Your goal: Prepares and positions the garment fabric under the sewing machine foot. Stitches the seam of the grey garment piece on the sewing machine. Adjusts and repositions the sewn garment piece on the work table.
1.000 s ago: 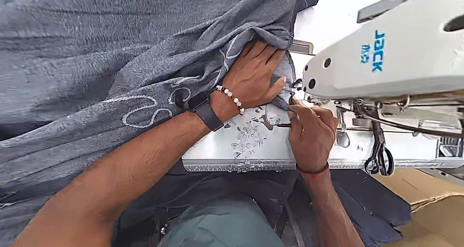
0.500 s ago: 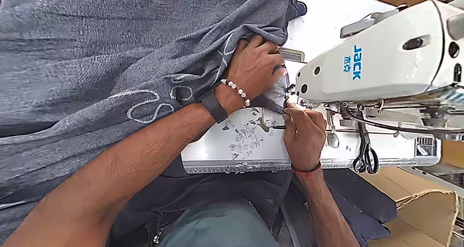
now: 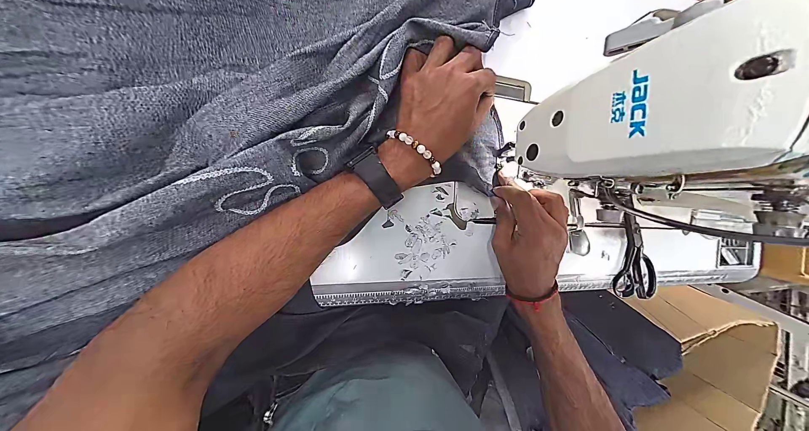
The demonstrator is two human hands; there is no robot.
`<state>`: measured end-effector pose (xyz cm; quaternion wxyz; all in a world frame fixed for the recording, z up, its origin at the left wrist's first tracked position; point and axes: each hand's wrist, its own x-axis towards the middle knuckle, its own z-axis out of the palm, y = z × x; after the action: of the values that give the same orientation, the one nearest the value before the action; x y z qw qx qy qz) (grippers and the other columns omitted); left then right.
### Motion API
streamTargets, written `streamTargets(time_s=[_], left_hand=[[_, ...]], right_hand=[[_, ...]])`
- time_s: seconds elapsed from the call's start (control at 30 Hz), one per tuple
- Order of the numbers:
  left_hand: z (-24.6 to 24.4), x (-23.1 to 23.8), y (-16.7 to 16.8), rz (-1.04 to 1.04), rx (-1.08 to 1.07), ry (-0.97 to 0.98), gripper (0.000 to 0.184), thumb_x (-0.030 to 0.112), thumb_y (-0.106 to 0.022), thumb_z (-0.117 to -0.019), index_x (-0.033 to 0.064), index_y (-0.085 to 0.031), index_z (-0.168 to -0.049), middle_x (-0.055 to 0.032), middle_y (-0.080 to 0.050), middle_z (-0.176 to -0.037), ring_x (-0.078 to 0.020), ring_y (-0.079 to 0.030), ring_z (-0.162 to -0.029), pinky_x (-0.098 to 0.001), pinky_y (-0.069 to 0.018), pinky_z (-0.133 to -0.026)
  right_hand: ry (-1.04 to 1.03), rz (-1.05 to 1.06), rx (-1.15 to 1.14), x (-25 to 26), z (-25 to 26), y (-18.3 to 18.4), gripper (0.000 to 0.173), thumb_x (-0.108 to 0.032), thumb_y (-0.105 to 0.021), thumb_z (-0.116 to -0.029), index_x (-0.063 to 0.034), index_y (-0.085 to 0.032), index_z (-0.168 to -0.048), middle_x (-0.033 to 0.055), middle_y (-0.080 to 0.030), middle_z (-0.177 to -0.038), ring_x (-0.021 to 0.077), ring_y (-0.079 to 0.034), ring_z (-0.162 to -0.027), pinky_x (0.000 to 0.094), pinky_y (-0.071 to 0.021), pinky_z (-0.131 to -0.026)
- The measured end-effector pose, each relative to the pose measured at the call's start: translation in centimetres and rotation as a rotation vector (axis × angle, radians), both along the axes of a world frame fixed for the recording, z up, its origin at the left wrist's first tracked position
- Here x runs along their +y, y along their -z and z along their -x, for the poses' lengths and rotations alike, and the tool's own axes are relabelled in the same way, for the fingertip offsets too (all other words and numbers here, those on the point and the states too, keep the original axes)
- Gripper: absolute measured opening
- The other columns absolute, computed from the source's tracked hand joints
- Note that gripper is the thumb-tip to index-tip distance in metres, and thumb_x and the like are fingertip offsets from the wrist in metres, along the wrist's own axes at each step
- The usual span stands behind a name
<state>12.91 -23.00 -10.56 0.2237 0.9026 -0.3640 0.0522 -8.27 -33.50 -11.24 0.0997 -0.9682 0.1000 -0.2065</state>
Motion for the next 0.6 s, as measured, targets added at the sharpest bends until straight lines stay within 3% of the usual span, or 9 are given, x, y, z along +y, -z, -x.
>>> streamTargets(time_s=[0.1, 0.17, 0.23, 0.3, 0.47, 0.6], left_hand=[[-0.13, 0.22, 0.09, 0.003, 0.028, 0.036, 0.027, 0.039, -0.053, -0.1011, 0.0276, -0.071, -0.117, 0.0009, -0.068, -0.126, -0.0306, -0.055, -0.125, -0.0544, -0.0402, -0.095], [-0.3, 0.41, 0.02, -0.018, 0.058, 0.058, 0.037, 0.05, -0.054, -0.1006, 0.0303, -0.069, -0.128, 0.0011, -0.065, -0.133, -0.0308, -0.052, -0.129, -0.0551, -0.0393, -0.098], [-0.35, 0.35, 0.05, -0.035, 0.061, 0.058, 0.043, 0.058, -0.053, -0.0984, 0.0301, -0.071, -0.126, 0.0014, -0.064, -0.134, -0.0308, -0.051, -0.13, -0.0559, -0.0387, -0.099], [-0.43, 0.2, 0.07, -0.035, 0.051, 0.045, 0.04, 0.057, -0.053, -0.0977, 0.0302, -0.073, -0.12, 0.0024, -0.065, -0.132, -0.0301, -0.051, -0.13, -0.0558, -0.0391, -0.098], [-0.45, 0.16, 0.27, 0.002, 0.007, 0.013, 0.03, 0.038, -0.047, -0.1044, 0.0299, -0.075, -0.113, 0.0044, -0.068, -0.125, -0.0276, -0.055, -0.124, -0.0518, -0.0404, -0.094], [-0.56, 0.2, 0.33, 0.016, 0.004, 0.008, 0.029, 0.035, -0.047, -0.1048, 0.0296, -0.075, -0.113, 0.0047, -0.069, -0.124, -0.0273, -0.055, -0.124, -0.0509, -0.0406, -0.093]], right_hand=[[0.004, 0.001, 0.004, 0.03, 0.0, -0.02, 0.02, -0.019, -0.058, -0.1038, -0.016, -0.077, -0.111, -0.0002, -0.075, -0.122, 0.0187, -0.067, -0.107, 0.0377, -0.05, -0.093], [0.004, -0.001, -0.001, 0.05, -0.05, -0.04, 0.02, -0.018, -0.058, -0.1036, -0.0148, -0.077, -0.11, 0.0007, -0.075, -0.121, 0.0193, -0.067, -0.106, 0.0377, -0.0504, -0.093], [0.006, -0.001, 0.004, 0.07, -0.02, -0.09, 0.02, -0.018, -0.058, -0.1035, -0.0152, -0.077, -0.111, 0.0006, -0.075, -0.121, 0.0185, -0.067, -0.106, 0.0369, -0.0507, -0.093], [0.012, -0.001, 0.009, 0.1, -0.01, -0.12, 0.02, -0.018, -0.059, -0.1032, -0.0159, -0.077, -0.11, 0.0003, -0.075, -0.121, 0.0181, -0.067, -0.107, 0.0371, -0.0505, -0.093], [0.01, 0.008, 0.011, 0.14, -0.03, -0.14, 0.02, -0.018, -0.058, -0.1035, -0.0155, -0.077, -0.111, 0.0004, -0.075, -0.122, 0.0182, -0.067, -0.107, 0.0372, -0.0504, -0.093], [0.006, -0.002, 0.002, 0.15, -0.06, -0.08, 0.02, -0.017, -0.059, -0.1032, -0.0156, -0.077, -0.11, 0.0005, -0.075, -0.123, 0.0178, -0.067, -0.107, 0.0365, -0.051, -0.093]])
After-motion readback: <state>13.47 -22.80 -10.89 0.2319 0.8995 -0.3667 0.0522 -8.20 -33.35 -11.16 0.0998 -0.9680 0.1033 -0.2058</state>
